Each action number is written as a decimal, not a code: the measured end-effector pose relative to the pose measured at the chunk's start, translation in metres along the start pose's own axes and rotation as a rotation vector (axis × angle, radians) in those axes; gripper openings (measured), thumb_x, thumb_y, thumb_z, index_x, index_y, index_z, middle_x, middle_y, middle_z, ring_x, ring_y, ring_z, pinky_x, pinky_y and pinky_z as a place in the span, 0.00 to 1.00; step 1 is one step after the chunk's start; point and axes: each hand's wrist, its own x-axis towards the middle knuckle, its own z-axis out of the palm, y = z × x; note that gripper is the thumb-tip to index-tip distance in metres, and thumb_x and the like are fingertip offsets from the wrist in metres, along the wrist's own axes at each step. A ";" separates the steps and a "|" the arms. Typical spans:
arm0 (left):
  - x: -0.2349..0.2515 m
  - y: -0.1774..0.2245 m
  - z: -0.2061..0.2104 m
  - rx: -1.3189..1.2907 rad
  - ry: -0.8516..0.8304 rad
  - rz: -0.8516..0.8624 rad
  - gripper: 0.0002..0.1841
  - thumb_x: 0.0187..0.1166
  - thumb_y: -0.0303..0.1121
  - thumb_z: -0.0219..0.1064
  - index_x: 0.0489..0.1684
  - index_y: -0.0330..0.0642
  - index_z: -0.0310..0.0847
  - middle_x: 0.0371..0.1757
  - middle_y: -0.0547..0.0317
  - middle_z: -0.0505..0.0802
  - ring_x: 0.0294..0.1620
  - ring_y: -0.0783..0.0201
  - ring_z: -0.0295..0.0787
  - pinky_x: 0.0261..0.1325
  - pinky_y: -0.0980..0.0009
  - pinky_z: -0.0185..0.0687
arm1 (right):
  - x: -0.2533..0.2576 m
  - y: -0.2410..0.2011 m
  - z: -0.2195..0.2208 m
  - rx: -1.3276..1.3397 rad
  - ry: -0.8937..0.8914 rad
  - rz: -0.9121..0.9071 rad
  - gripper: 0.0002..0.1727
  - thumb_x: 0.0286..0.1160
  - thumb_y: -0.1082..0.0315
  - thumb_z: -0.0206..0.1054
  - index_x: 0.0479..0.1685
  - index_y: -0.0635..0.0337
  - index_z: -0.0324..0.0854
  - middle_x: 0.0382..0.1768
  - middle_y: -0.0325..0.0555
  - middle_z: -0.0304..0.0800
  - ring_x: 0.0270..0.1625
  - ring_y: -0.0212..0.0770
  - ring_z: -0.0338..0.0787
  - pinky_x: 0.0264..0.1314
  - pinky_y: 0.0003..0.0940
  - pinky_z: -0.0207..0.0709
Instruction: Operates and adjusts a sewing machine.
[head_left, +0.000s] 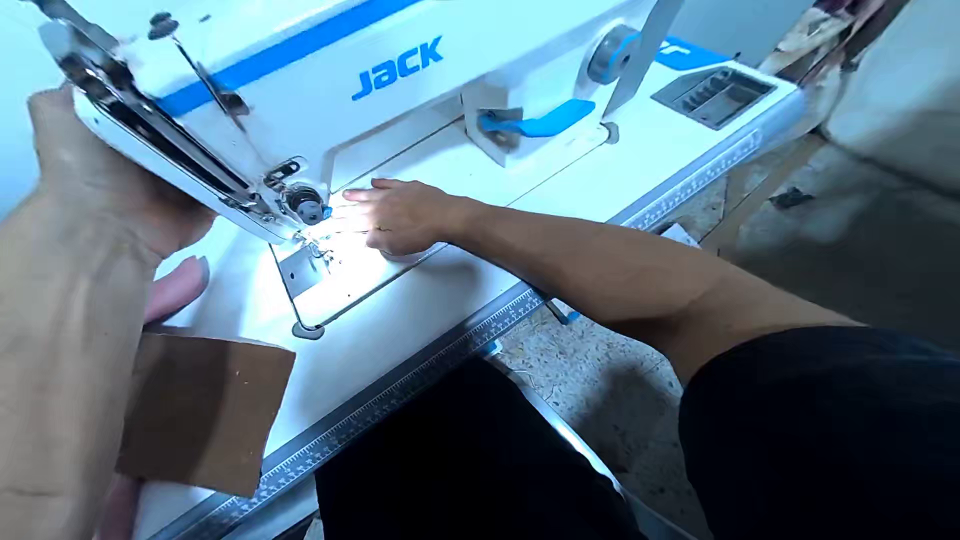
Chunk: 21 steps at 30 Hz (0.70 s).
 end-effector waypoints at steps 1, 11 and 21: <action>0.045 -0.022 -0.029 -0.038 -0.111 0.041 0.23 0.94 0.49 0.32 0.47 0.56 0.75 0.41 0.69 0.89 0.46 0.75 0.88 0.48 0.75 0.85 | 0.000 0.000 -0.001 0.010 0.001 -0.006 0.30 0.89 0.53 0.40 0.86 0.36 0.72 0.88 0.32 0.68 0.94 0.39 0.55 0.97 0.53 0.39; 0.091 -0.052 -0.043 -0.129 0.011 0.092 0.34 0.92 0.61 0.28 0.66 0.52 0.78 0.55 0.58 0.92 0.57 0.58 0.90 0.57 0.52 0.87 | -0.003 -0.007 -0.004 -0.013 0.008 -0.033 0.29 0.87 0.57 0.43 0.86 0.39 0.73 0.87 0.31 0.70 0.94 0.43 0.56 0.95 0.59 0.42; 0.098 -0.054 -0.048 -0.118 -0.004 0.109 0.33 0.93 0.59 0.28 0.70 0.51 0.76 0.59 0.57 0.91 0.61 0.60 0.88 0.61 0.56 0.84 | -0.004 -0.013 -0.012 -0.030 -0.042 -0.023 0.30 0.88 0.60 0.42 0.86 0.43 0.72 0.88 0.34 0.69 0.94 0.46 0.57 0.93 0.59 0.45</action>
